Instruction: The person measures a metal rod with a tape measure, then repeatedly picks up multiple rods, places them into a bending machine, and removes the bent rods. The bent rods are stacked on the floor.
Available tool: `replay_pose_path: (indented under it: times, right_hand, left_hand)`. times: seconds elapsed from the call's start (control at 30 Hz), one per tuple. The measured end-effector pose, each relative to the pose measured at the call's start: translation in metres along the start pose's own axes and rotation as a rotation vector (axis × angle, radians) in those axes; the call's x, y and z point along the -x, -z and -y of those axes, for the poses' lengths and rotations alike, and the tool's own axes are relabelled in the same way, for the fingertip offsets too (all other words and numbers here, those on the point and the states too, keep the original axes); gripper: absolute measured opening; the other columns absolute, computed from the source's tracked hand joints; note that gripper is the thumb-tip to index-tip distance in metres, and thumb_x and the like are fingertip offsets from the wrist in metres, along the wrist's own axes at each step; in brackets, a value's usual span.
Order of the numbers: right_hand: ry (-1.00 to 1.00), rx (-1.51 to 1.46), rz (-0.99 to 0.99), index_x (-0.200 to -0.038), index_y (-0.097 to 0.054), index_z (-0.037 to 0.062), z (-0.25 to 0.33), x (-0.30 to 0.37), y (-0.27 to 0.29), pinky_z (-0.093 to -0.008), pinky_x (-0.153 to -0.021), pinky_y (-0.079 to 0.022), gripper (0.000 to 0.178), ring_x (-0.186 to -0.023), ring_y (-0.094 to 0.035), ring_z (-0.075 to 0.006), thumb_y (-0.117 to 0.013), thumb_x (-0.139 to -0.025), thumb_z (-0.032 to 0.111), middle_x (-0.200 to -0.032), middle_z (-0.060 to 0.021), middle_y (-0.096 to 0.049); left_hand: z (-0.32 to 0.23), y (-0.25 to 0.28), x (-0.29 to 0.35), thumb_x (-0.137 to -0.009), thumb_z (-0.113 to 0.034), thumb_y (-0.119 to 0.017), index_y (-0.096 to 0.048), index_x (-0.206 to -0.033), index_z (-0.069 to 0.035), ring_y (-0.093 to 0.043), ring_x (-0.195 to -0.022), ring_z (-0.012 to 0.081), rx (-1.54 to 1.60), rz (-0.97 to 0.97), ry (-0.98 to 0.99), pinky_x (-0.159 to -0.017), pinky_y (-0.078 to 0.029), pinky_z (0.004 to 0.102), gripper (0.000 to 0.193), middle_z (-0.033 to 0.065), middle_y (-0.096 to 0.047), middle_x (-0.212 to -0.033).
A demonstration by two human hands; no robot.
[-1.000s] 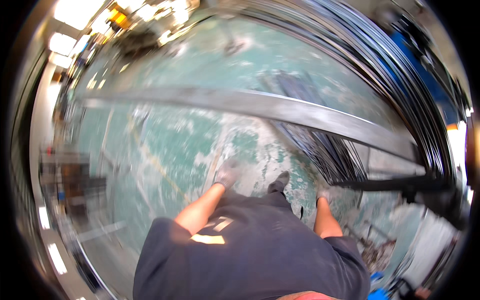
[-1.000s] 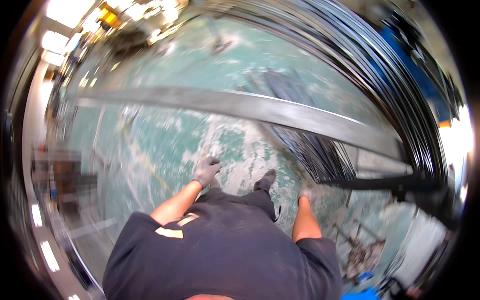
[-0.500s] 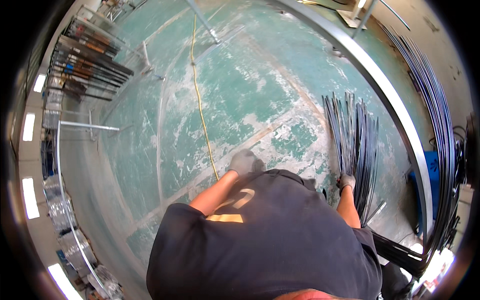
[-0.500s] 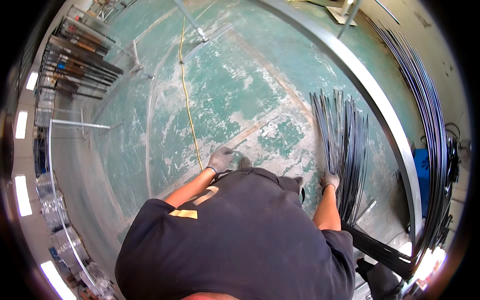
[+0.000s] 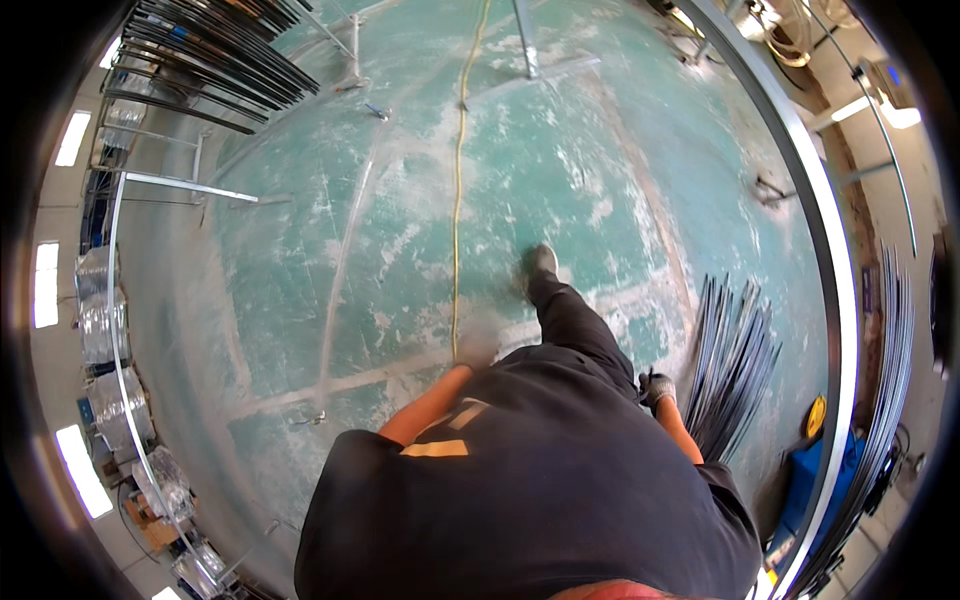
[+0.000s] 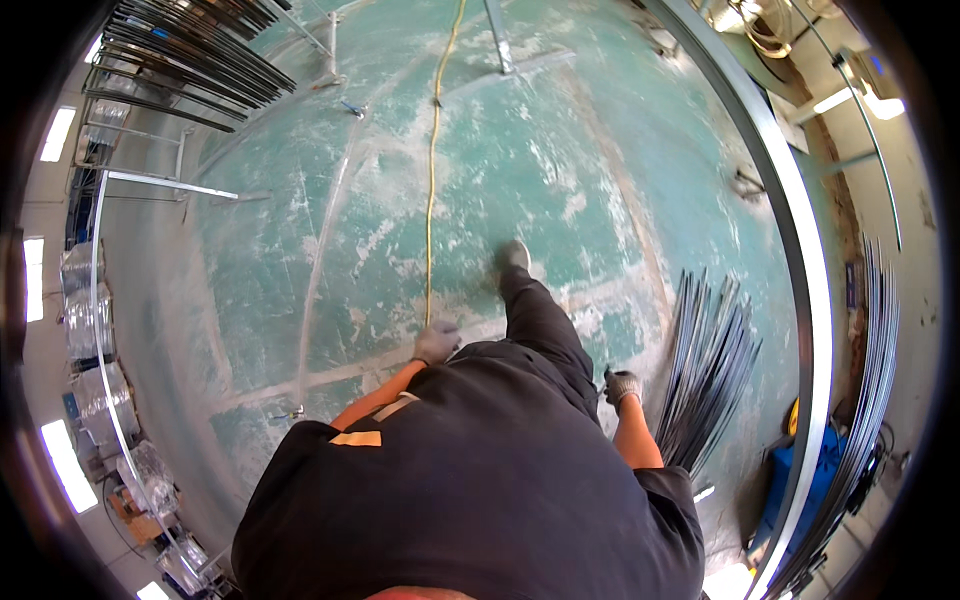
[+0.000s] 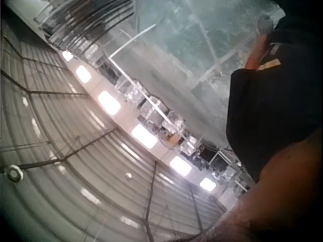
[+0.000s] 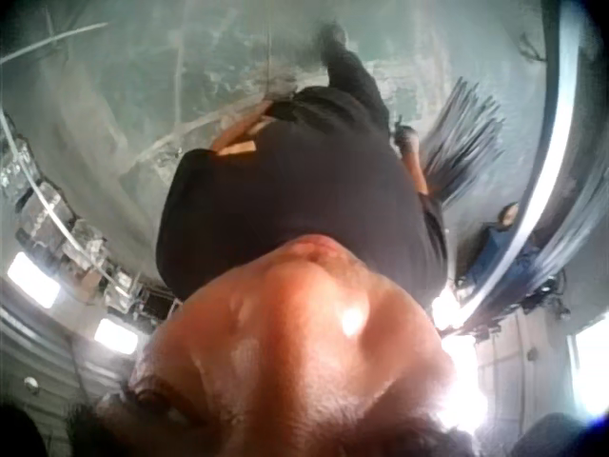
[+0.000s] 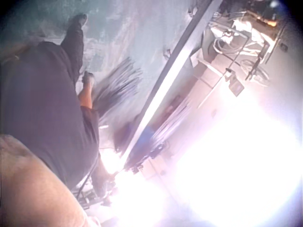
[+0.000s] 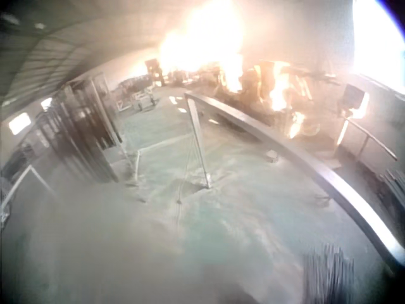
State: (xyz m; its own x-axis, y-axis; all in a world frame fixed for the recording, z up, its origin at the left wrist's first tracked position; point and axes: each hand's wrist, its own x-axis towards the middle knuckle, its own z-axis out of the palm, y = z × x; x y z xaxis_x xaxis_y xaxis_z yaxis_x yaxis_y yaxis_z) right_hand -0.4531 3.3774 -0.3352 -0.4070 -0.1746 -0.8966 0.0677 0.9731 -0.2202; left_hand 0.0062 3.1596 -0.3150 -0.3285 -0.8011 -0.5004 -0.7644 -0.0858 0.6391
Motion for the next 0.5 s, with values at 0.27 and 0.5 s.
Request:
replay_pose_path:
  times: [0.27,0.5]
  right_hand:
    - [0.076,0.143,0.006,-0.113,-0.07,-0.002,0.323,-0.098,-0.018,-0.042,-0.061,-0.059,0.035,-0.071,-0.069,-0.0242,-0.07,-0.104,0.031,-0.089,-0.0103,-0.07]
    - [0.631,0.101,-0.109,-0.114,-0.073,-0.0019,0.728,-0.07,-0.083,-0.0355,-0.063,-0.056,0.032,-0.07,-0.069,-0.018,-0.074,-0.097,0.026,-0.087,-0.0089,-0.074]
  left_hand:
    - [-0.087,0.214,-0.161,-0.091,-0.028,-0.069,-0.075,-0.118,-0.003,-0.074,-0.114,0.029,-0.11,-0.014,0.143,-0.098,-0.056,0.04,0.038,0.0195,-0.077,-0.111]
    - [-0.046,0.352,-0.307,-0.092,-0.023,-0.067,-0.077,-0.109,-0.004,-0.074,-0.105,0.0374,0.36,-0.404,0.414,-0.092,-0.057,0.0426,0.027,0.0195,-0.078,-0.11]
